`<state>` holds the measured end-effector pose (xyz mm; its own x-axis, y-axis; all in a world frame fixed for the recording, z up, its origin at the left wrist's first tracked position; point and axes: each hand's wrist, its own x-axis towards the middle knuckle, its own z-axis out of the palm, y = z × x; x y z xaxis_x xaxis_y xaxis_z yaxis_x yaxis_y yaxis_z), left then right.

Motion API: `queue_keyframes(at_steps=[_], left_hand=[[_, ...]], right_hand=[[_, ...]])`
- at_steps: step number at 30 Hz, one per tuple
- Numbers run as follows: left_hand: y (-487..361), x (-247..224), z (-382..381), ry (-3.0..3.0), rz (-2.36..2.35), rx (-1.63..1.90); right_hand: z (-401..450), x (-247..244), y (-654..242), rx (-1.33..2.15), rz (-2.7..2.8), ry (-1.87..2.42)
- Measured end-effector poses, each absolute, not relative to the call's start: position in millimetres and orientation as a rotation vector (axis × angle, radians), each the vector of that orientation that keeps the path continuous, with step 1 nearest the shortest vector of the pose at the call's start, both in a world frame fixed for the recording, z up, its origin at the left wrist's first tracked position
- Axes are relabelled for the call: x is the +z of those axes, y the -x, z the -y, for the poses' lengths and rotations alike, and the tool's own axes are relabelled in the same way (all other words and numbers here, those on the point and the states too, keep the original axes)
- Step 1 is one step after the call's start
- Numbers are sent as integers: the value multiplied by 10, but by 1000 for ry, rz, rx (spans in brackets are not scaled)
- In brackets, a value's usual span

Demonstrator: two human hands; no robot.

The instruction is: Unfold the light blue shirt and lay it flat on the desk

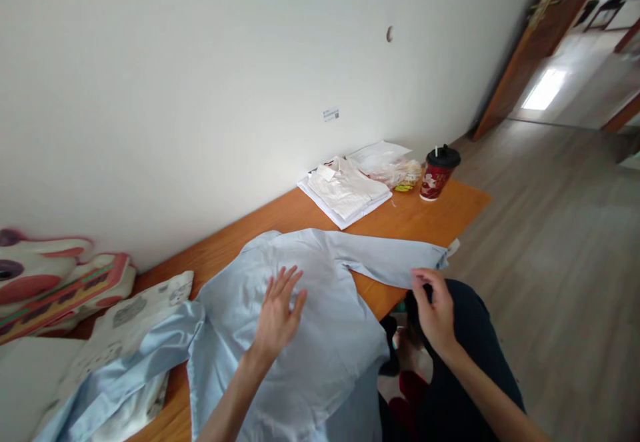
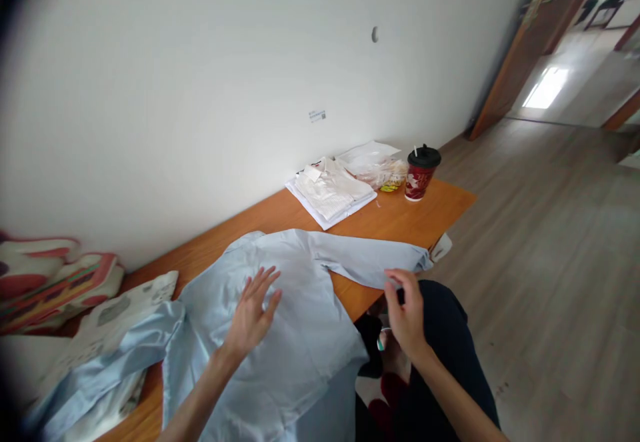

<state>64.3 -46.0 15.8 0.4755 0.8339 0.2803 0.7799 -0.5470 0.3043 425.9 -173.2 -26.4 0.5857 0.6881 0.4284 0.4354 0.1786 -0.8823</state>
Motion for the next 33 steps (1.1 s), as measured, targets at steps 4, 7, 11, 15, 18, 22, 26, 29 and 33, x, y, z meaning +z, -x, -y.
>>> queue_keyframes(at_steps=[4,7,11,15,18,22,26,29,33], left_hand=[[-1419,205,718,-2613,-1272,538],[-1685,101,1009,-2672,-1261,479],[-1699,-53,1463,-2737,-1248,404],[-1588,6,1726,-2730,-1216,381],[-1535,168,1642,-2611,-1223,445],[-1570,308,1017,-2456,-1285,626],[-1732,123,249,-2541,-1318,607],[-1849,-75,-46,-2592,-1406,433],[-1907,8,-183,-2517,-1569,445]], right_hand=[[1698,-549,-4783,125,398,1413],[1694,-798,-4722,389,87,1356],[1777,-1153,-4524,1121,-22,1208],[1763,-1287,-4793,995,-46,1017],[1713,-1191,-5248,803,-79,980],[1644,-795,-5780,588,68,1190],[1465,-141,-6069,210,721,1645],[1223,551,-6003,53,966,1638],[1145,1555,-5040,1,1155,1302]])
